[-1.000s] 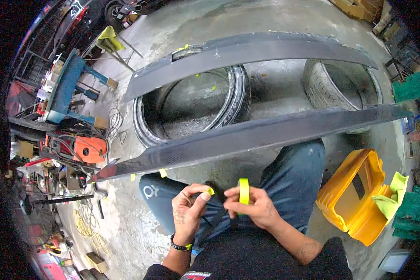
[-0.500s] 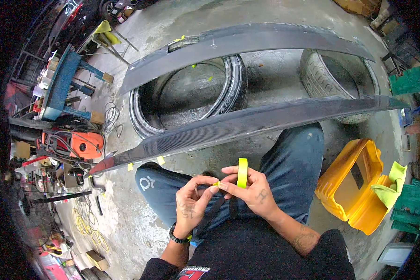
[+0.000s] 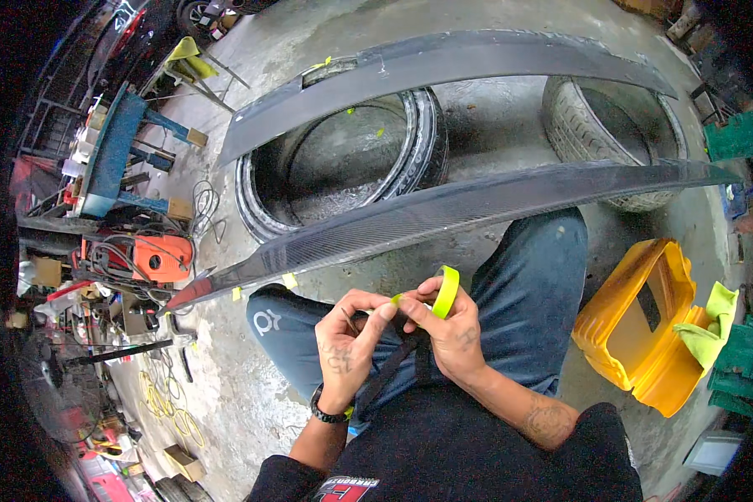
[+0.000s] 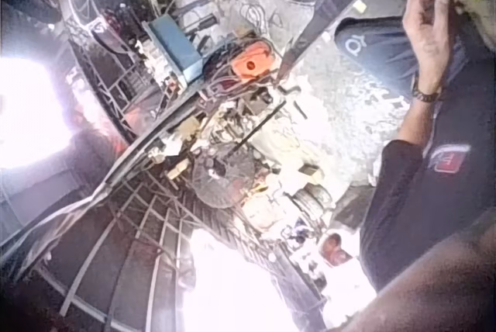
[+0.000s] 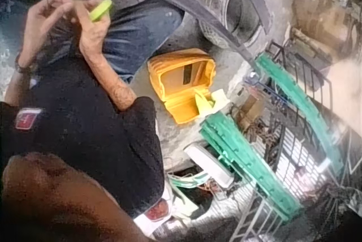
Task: The person prepares a carbon fiber automotive part by applying yellow tape to its edges and using a thin tool to press the tape into the contours.
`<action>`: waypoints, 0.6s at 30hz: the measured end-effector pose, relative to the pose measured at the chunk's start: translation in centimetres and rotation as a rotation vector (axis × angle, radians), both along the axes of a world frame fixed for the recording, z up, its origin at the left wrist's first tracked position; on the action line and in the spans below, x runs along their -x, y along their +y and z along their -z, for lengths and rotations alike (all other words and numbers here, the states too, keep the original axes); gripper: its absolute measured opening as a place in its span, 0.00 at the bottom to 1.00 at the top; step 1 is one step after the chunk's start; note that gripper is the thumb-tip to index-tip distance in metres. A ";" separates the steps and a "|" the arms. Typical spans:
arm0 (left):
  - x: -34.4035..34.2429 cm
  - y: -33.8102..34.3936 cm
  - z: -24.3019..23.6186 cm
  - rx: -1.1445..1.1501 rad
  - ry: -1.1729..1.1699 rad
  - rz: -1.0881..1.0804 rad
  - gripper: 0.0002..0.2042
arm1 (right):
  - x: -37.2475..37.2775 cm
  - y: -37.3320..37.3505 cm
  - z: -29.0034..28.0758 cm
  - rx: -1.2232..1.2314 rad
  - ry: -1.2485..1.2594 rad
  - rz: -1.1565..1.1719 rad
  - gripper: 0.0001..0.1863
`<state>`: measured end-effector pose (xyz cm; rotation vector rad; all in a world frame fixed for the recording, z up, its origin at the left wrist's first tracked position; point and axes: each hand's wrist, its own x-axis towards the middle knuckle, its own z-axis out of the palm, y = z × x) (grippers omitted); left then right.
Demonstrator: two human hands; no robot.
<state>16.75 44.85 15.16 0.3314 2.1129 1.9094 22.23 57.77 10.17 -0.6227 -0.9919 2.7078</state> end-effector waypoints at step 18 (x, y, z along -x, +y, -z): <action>-0.6 -0.7 1.3 0.131 -0.023 -0.047 0.10 | -0.2 -0.9 1.1 -0.015 -0.014 0.037 0.14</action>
